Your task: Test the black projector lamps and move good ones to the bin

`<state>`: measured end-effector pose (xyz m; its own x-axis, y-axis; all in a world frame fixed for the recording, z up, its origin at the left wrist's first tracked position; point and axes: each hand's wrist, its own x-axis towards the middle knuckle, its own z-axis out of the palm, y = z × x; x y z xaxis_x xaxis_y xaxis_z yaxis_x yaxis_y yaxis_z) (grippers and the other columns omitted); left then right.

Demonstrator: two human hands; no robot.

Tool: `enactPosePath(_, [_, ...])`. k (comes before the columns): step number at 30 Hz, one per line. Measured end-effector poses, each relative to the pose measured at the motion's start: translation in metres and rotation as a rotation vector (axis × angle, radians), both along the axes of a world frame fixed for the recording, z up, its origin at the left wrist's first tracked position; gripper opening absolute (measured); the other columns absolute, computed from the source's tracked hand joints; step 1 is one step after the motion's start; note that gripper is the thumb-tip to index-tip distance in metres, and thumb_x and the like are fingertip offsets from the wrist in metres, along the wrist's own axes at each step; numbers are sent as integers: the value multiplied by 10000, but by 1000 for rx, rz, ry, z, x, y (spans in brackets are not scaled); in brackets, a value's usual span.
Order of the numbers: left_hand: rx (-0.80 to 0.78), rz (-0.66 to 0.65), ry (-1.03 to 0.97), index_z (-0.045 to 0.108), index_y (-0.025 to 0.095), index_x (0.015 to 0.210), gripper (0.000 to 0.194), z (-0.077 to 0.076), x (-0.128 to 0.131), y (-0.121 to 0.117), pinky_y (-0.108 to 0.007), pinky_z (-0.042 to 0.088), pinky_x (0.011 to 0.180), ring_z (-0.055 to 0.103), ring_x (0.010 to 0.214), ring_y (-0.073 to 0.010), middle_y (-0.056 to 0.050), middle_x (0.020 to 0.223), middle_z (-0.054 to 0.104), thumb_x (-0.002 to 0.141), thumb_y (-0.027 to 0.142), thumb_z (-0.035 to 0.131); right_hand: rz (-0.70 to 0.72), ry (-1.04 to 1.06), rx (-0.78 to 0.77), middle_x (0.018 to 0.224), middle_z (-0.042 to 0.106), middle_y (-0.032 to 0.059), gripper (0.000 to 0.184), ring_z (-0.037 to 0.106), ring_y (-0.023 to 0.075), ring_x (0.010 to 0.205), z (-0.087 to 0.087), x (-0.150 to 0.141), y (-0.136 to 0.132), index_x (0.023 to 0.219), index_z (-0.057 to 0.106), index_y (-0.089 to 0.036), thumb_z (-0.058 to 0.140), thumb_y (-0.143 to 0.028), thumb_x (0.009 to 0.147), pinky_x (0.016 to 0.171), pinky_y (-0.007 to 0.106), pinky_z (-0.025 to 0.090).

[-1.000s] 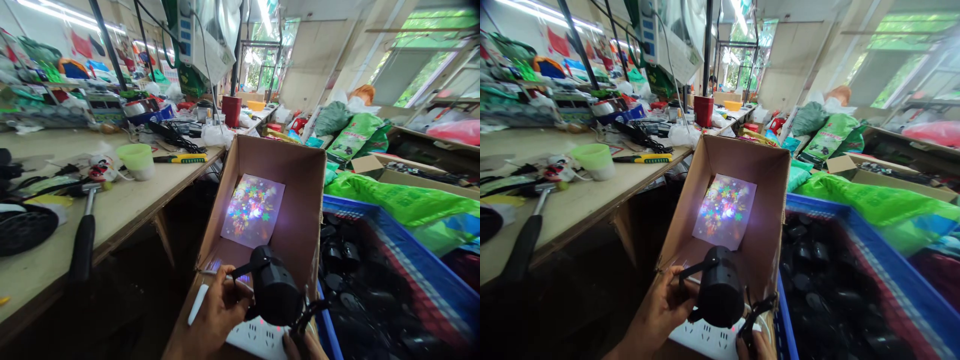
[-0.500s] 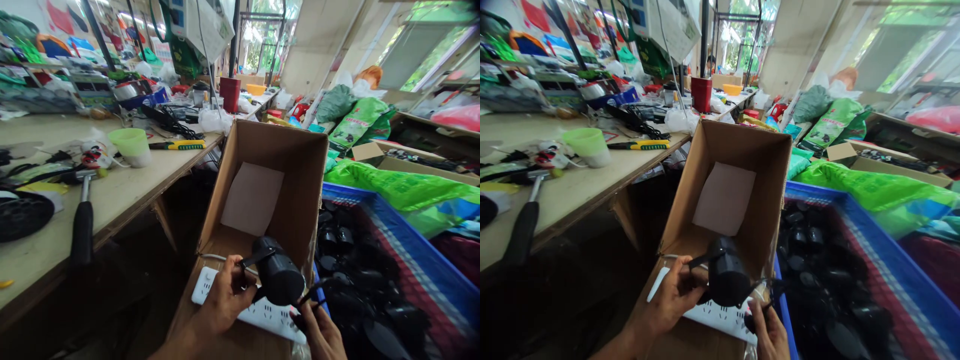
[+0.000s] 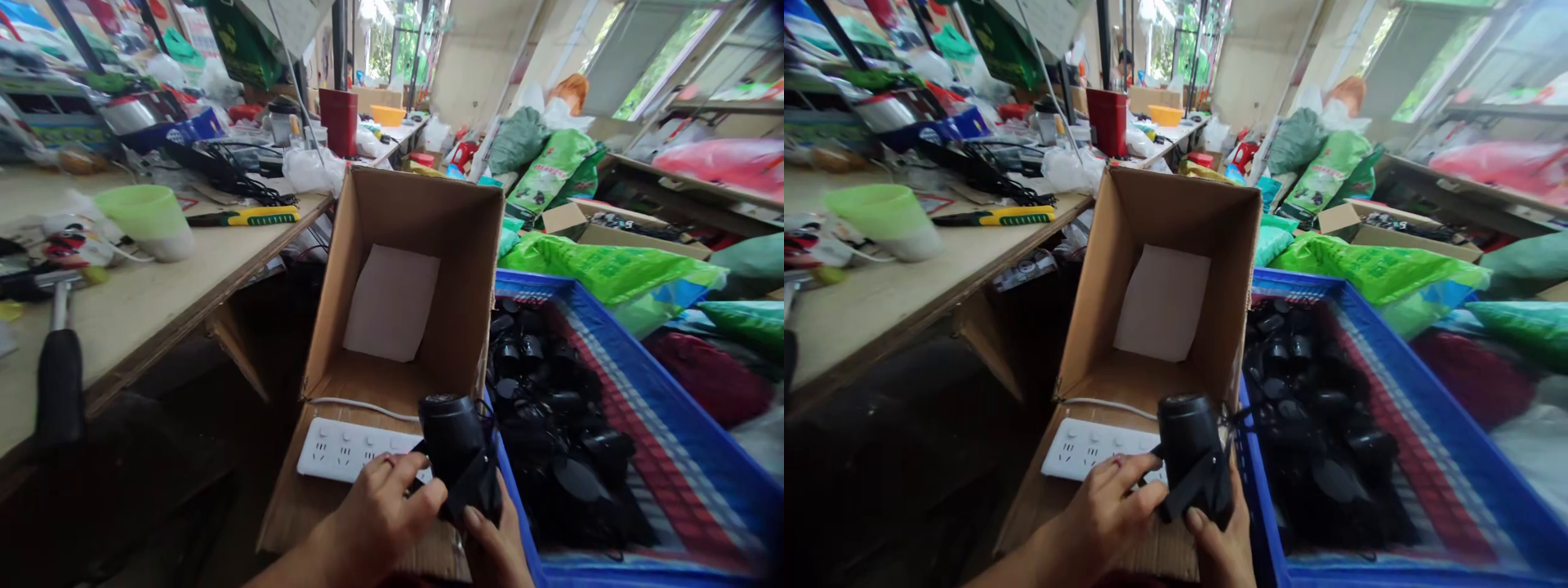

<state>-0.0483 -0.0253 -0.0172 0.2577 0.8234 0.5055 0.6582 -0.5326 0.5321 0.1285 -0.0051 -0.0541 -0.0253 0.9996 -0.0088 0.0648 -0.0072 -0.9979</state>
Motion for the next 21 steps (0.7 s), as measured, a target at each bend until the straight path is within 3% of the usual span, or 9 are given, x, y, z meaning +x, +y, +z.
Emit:
enactPosePath(2, [42, -11, -58, 442, 268, 1210, 530, 7, 0, -1, -430, 466, 853, 569, 1023, -301, -163, 1194, 527, 730, 90, 580, -33, -44, 22, 1101, 634, 120, 756, 576, 329, 1028, 2, 8, -2, 1235, 506, -206, 687, -574, 600, 815, 404, 490])
enactPosePath(5, [30, -119, -115, 232, 259, 1354, 827, 18, 0, 0, -545, 347, 974, 280, 1296, -406, -213, 1422, 247, 656, 152, 662, -36, -151, 77, 1242, 560, 96, 836, 523, 348, 1111, 2, 29, -2, 1253, 492, -228, 741, -538, 518, 904, 397, 446])
enactPosePath(7, [-5, -205, -126, 146, 265, 1392, 914, 25, -1, 2, -573, 299, 1002, 172, 1342, -408, -206, 1459, 188, 646, 143, 659, 25, -191, 94, 1235, 567, 102, 846, 533, 366, 1097, -1, 47, 1, 1243, 510, -218, 755, -502, 484, 904, 410, 448])
enactPosePath(12, [-79, -336, -192, 156, 231, 1412, 825, 36, -8, 7, -509, 329, 1027, 317, 1316, -323, -188, 1360, 439, 738, 92, 610, 99, -219, 70, 1151, 624, 140, 744, 552, 405, 1053, -6, 77, 11, 1110, 613, -189, 783, -371, 409, 874, 465, 452])
enactPosePath(18, [-201, -203, -325, 507, 214, 1212, 495, 38, -12, 7, -407, 425, 973, 522, 1175, -252, -110, 1172, 630, 761, 15, 553, 124, -140, -8, 1253, 556, 133, 832, 491, 377, 1146, -2, 69, 8, 1236, 518, -195, 767, -450, 484, 956, 470, 384])
enactPosePath(19, [-223, -189, -352, 510, 212, 1212, 501, 39, -12, 7, -414, 424, 973, 525, 1170, -258, -115, 1187, 619, 747, 38, 581, 113, -130, -8, 1255, 553, 136, 842, 485, 381, 1150, -2, 70, 7, 1229, 524, -195, 769, -482, 477, 953, 471, 386])
enactPosePath(21, [-248, -229, -403, 422, 200, 1301, 690, 41, -12, 10, -436, 401, 997, 462, 1225, -288, -138, 1302, 523, 666, 83, 665, 135, -99, 2, 1240, 559, 144, 844, 491, 385, 1139, -1, 76, 4, 1212, 543, -193, 771, -523, 469, 938, 466, 398])
